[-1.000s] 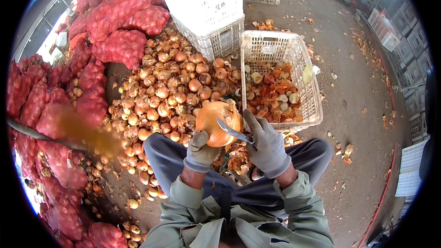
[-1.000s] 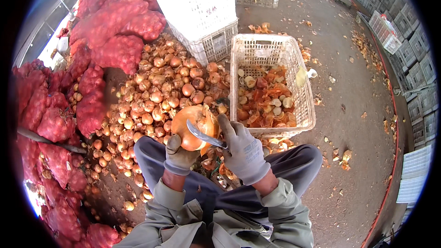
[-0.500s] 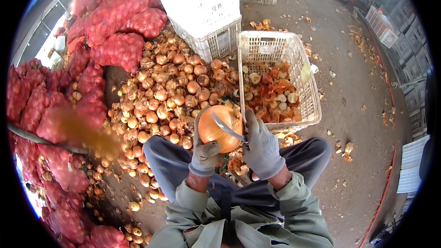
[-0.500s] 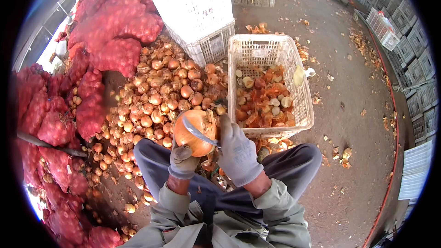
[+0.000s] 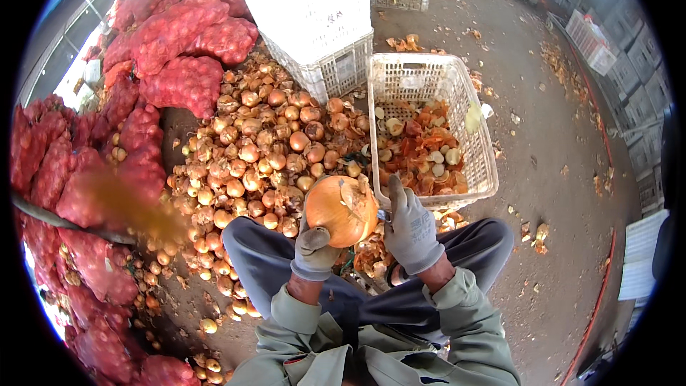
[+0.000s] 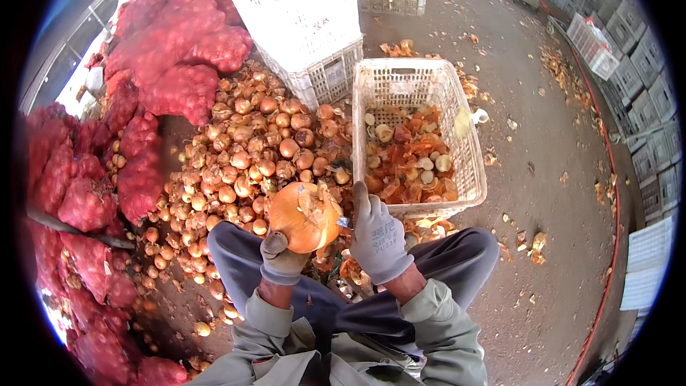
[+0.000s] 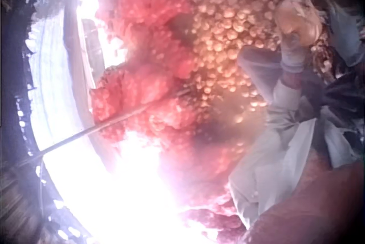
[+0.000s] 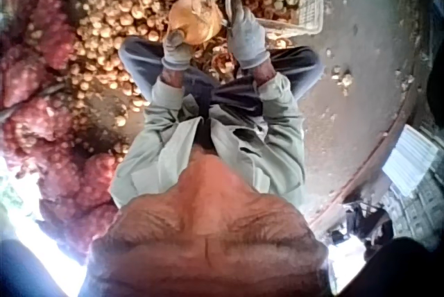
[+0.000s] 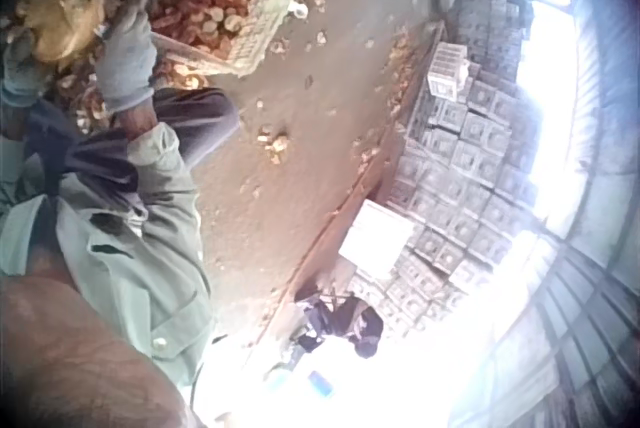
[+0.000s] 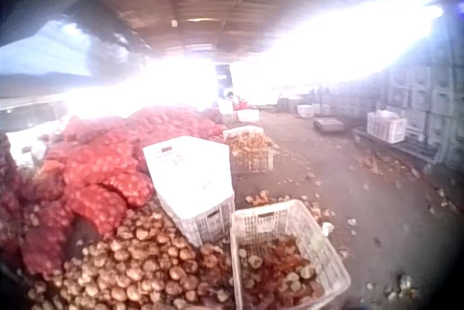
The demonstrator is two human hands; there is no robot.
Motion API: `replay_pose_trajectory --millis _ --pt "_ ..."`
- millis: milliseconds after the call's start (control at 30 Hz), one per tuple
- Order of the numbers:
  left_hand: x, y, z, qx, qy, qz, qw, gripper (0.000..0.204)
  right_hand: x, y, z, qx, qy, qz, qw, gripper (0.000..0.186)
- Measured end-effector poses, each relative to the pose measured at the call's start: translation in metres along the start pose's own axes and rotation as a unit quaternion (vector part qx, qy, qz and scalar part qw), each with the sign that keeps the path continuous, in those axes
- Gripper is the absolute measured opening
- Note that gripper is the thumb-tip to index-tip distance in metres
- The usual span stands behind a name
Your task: The person sits cross-legged on the floor and peels multiple onions one by one using a small knife. The outer skins are removed and placed into a nearby plastic basket, while the peeled onions are set aside.
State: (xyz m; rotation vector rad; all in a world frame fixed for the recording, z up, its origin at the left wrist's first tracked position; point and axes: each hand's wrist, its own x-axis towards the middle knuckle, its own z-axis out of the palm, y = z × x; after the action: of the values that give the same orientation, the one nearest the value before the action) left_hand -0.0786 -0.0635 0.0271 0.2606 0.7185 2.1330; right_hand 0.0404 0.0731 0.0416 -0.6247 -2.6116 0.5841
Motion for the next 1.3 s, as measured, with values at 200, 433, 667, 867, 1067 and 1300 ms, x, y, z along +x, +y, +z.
replay_pose_trajectory --millis 200,433,667,867,1067,1300 --pt "0.003 -0.001 0.019 0.012 -0.024 0.022 0.999 0.097 0.018 0.010 -0.010 0.058 0.047 -0.079 0.994 0.073" --pt "0.018 0.018 0.009 0.002 -0.009 0.096 0.995 0.104 -0.003 0.073 0.014 -0.022 -0.008 0.138 0.990 0.054" --pt "0.023 -0.004 0.013 -0.046 -0.077 0.012 0.996 0.106 0.016 0.008 -0.021 0.682 -0.131 0.159 0.702 0.054" --pt "0.024 0.014 0.033 0.125 -0.034 0.046 0.990 0.096 0.017 0.012 -0.016 0.652 0.016 0.132 0.746 0.048" --pt "0.020 0.016 0.034 0.070 0.047 -0.039 0.996 0.071 0.019 0.010 -0.027 0.491 0.034 0.042 0.869 0.052" --pt "0.027 0.013 0.022 0.006 0.048 -0.052 0.997 0.051 0.002 0.007 -0.035 0.227 -0.008 0.005 0.974 0.041"
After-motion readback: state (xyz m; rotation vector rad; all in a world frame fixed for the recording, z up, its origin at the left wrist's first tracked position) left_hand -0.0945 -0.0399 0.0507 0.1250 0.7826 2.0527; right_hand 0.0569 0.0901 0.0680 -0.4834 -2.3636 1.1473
